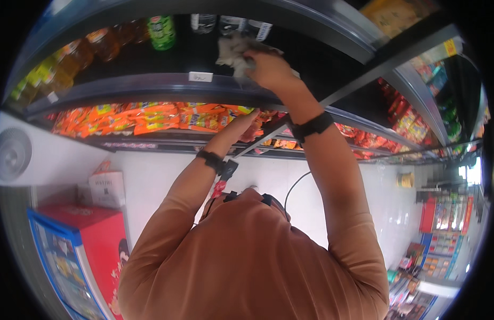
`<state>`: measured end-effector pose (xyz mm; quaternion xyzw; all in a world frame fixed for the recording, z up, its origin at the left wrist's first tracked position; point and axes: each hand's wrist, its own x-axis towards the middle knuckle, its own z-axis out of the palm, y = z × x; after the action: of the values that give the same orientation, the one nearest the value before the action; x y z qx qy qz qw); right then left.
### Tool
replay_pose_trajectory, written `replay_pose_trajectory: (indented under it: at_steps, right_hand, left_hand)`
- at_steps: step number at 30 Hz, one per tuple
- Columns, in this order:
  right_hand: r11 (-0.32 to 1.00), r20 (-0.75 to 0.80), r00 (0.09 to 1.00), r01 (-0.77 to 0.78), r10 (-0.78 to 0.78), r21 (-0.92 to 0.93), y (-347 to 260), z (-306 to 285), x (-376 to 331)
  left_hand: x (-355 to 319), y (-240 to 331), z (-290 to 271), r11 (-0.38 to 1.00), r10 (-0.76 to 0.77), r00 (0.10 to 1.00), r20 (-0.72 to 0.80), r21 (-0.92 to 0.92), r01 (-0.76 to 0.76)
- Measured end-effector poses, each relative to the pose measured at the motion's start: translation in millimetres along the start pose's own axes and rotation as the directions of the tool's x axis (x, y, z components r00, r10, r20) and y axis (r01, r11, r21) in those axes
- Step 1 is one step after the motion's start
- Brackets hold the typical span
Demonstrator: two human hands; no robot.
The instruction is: The person organizes and restocks packets of instant noodles on a store shelf, arranging them into neat rows and wiping down the shelf surface with a cloth.
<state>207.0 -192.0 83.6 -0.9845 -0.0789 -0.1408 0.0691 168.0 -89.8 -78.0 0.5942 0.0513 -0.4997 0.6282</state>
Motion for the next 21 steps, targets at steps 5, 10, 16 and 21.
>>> replay_pose_trajectory:
  at_steps: [5,10,16,21]
  right_hand:
    - [0.998,-0.026,0.998,-0.062,0.062,0.023,-5,-6,6]
    - [0.939,-0.509,0.832,0.324,-0.223,0.119,-25,-40,-24]
    - [0.758,-0.607,0.550,0.637,-0.574,-0.140,-36,-113,-174]
    - [0.896,-0.457,0.771,0.389,-0.444,-0.214,86,-135,-246]
  left_hand:
    - [-50,8,21,0.912,0.227,0.943,0.244,0.286,-0.293]
    - [-86,5,38,0.804,0.329,0.870,0.367,0.374,-0.462]
    - [-131,7,40,-0.124,0.968,0.054,0.245,0.655,-0.746]
    - [-137,38,65,0.049,0.981,0.166,0.105,0.687,-0.725]
